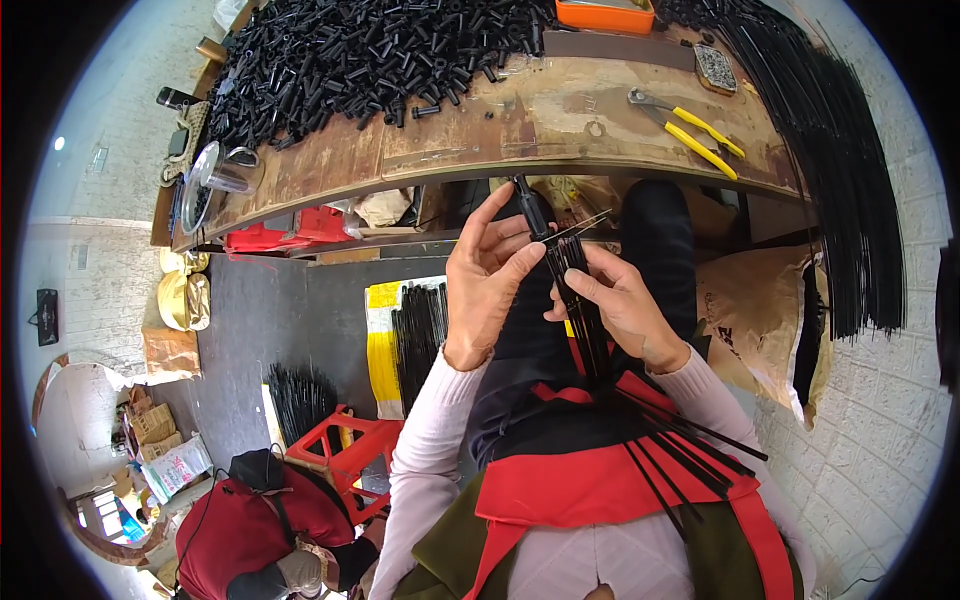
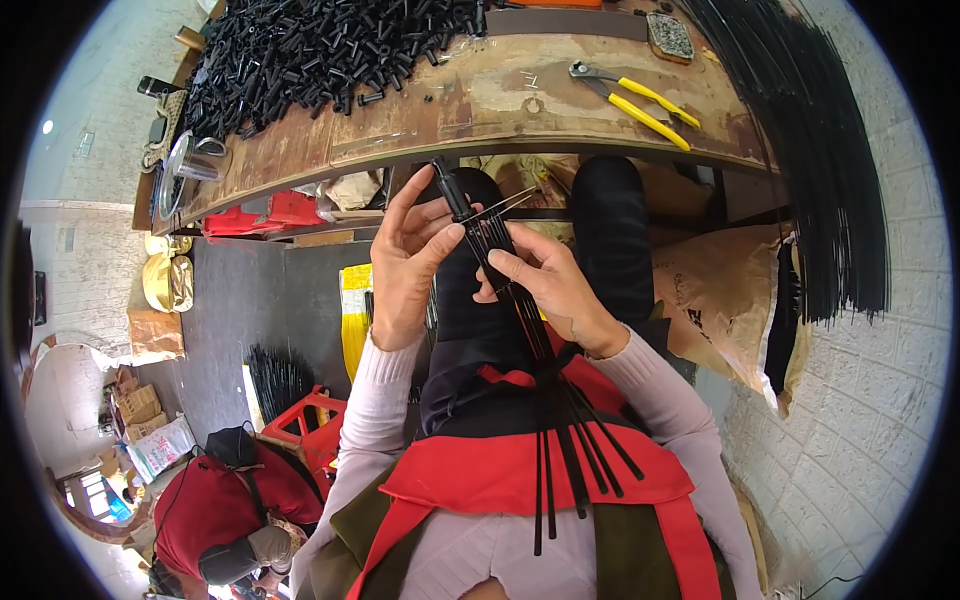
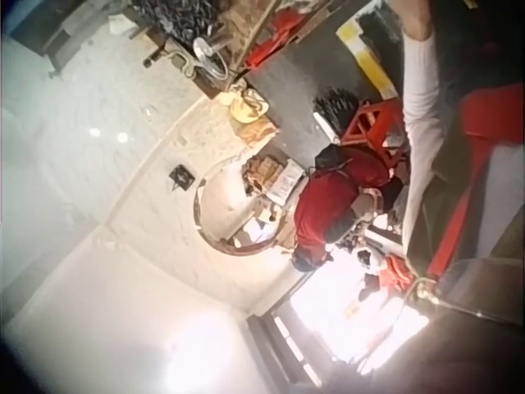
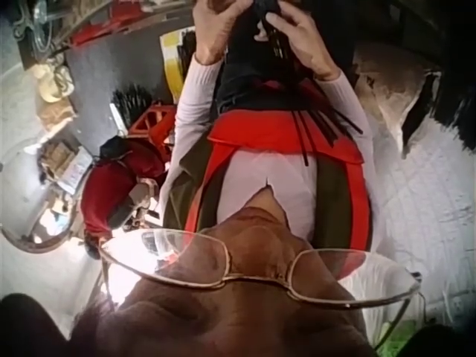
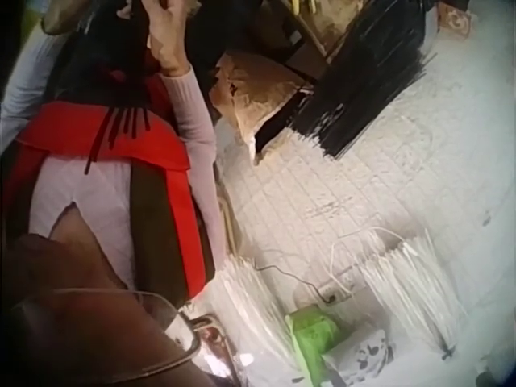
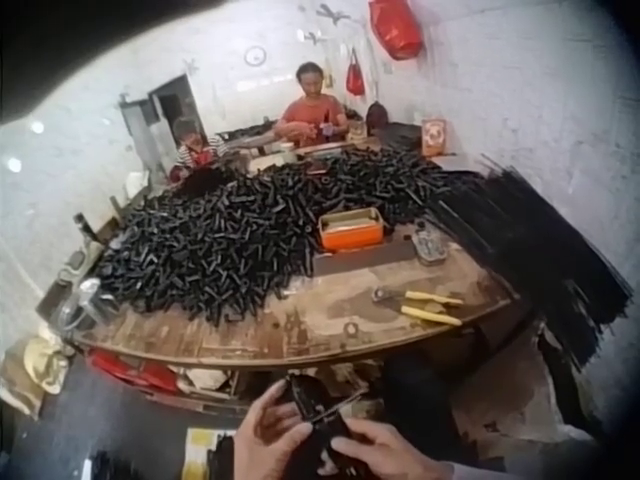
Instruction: Assembling black plastic parts by trimming them with pliers and attaching them to bundles at a factory workbench.
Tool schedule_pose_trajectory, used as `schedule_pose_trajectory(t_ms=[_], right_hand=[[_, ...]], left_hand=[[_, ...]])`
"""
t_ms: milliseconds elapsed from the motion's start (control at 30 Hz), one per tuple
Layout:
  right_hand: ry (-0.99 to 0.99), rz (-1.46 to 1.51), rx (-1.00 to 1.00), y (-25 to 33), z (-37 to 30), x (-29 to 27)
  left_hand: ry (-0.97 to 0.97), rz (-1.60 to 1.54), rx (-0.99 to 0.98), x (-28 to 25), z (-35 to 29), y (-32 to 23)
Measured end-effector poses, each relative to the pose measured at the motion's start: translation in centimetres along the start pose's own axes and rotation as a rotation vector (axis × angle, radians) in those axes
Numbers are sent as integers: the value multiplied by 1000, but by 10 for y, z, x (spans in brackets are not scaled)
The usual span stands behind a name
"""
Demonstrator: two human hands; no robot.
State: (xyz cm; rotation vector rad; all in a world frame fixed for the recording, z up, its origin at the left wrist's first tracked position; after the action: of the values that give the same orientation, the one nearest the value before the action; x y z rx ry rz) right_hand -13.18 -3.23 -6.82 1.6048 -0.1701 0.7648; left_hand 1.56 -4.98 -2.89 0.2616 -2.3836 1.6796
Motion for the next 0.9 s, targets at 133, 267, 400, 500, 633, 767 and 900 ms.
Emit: schedule_pose_trajectory(t_ms=[133, 267, 400, 500, 633, 767, 900], right_hand=[[6, 19, 10, 0, 0, -1], [30, 52, 27, 2, -1, 0], [65, 107, 65, -1, -2, 2], [18, 43, 10, 2, -2, -1], [21, 36, -12, 8, -2, 1], [88, 32, -9, 7, -2, 2], [76, 51, -13, 9, -5, 4]], left_hand=[[-19, 40, -4, -7, 3, 8], [145, -148, 20, -6, 11, 15], [361, -366, -67, -5, 20, 26], [292, -266, -93, -3, 21, 26], [322, -232, -87, 0, 16, 12], [397, -240, -160, -3, 19, 13], [420, -224, -169, 3, 18, 12]])
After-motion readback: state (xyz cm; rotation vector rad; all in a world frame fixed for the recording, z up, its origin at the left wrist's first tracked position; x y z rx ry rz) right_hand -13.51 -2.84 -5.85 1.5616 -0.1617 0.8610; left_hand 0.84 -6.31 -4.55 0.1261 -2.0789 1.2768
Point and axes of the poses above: each hand's wrist, its own z-axis towards the middle knuckle, its own x-axis out of the palm, y = z × x, the point moved 6 cm from there along z, towards the middle knuckle, and after that the axes turned 15 degrees about -x, right-handed, at the moved point
